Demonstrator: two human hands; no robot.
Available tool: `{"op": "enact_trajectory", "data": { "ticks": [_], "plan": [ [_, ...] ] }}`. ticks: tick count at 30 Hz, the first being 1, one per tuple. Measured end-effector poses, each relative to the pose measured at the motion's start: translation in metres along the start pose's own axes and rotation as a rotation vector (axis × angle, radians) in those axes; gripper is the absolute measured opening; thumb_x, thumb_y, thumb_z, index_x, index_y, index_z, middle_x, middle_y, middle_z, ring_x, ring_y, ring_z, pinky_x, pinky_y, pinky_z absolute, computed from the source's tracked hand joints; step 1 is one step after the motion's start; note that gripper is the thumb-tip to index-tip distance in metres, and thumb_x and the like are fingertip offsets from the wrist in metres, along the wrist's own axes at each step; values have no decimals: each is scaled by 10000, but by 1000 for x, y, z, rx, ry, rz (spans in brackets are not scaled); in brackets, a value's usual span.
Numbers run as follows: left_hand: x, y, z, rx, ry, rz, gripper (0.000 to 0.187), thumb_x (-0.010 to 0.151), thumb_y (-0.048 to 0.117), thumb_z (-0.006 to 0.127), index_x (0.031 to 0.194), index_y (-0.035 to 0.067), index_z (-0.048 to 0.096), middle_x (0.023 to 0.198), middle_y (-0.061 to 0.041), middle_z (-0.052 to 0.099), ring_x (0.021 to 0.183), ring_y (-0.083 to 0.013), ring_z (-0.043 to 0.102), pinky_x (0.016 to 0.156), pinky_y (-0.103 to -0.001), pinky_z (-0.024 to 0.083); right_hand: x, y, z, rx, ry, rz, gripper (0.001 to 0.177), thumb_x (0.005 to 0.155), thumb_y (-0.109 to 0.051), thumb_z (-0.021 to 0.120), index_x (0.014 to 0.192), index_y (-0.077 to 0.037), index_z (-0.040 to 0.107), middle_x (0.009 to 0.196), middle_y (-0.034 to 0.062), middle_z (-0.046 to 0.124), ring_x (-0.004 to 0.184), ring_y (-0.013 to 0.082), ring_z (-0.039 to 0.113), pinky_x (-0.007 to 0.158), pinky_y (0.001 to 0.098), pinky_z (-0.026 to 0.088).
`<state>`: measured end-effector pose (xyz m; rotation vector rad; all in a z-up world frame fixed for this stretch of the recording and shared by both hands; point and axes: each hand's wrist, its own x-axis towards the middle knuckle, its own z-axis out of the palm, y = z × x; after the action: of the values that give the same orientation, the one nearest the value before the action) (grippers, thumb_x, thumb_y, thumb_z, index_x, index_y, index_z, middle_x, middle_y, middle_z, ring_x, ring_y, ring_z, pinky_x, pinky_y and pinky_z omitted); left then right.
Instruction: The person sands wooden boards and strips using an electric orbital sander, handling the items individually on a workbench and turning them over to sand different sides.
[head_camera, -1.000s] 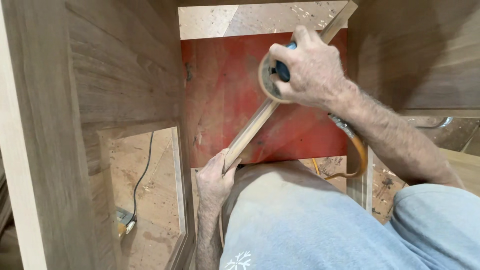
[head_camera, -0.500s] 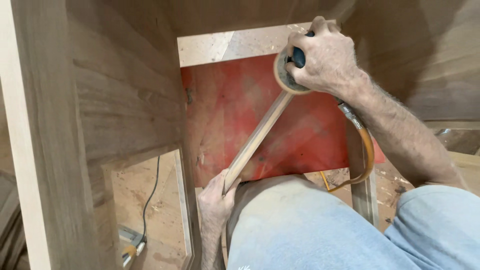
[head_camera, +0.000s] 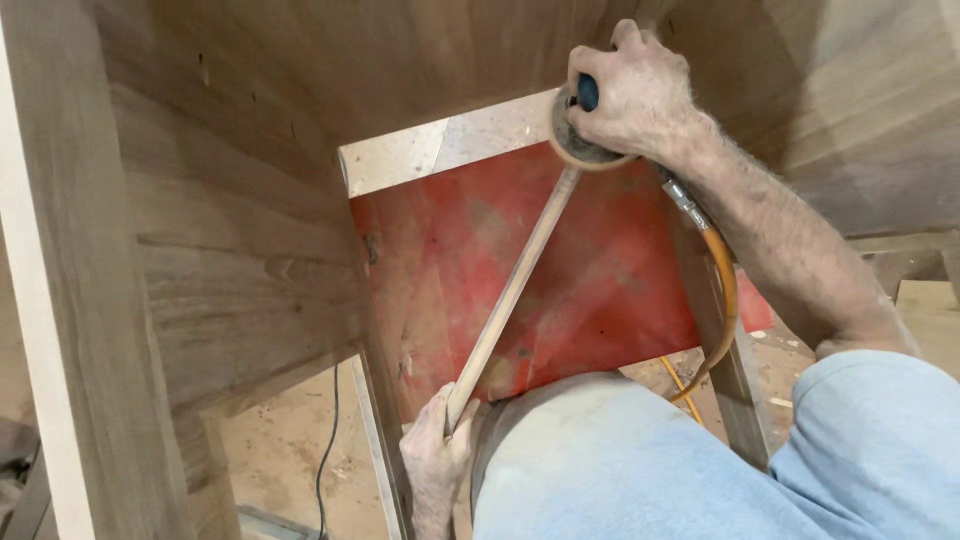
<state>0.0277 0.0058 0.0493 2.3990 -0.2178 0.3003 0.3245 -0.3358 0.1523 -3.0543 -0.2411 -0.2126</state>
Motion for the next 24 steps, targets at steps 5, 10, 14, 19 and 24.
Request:
{"op": "enact_trajectory", "data": {
  "ticks": [5,10,14,19,24],
  "plan": [
    [-2,3,1,16,-9,-12,334,835,277,774,1073,64,674,1031,-27,742,866,-161,722,811,-288,561,22,29,-20,109,-69,196,300,751,-353,743,1024,-244,685,953,101,701,883,378,645,662,507,517],
    [-9,-2,7,18,-27,-47,348,825,282,773,1083,67,681,1037,-44,748,884,-177,729,827,-303,558,20,55,-41,115,126,193,227,772,-368,744,914,-198,694,799,29,680,721,270,643,597,425,498],
    [-10,0,6,12,-18,-35,347,826,269,774,1081,56,675,1029,-45,745,888,-179,723,839,-307,555,21,44,-45,63,-29,197,333,749,-460,768,1015,-266,720,823,79,711,750,338,681,623,459,538],
    [-4,7,2,1,-14,-70,322,841,282,755,1078,80,672,991,-40,743,855,-168,721,822,-296,554,23,20,-32,78,-174,175,306,747,-357,715,1031,-247,684,980,174,560,859,414,636,678,529,541],
    [-4,10,3,-14,-13,-58,316,839,251,769,1061,59,653,1010,-53,739,858,-179,719,818,-297,557,21,17,-19,77,-212,143,281,755,-363,702,1010,-250,671,1019,154,533,906,404,586,669,527,533]
  ]
}}
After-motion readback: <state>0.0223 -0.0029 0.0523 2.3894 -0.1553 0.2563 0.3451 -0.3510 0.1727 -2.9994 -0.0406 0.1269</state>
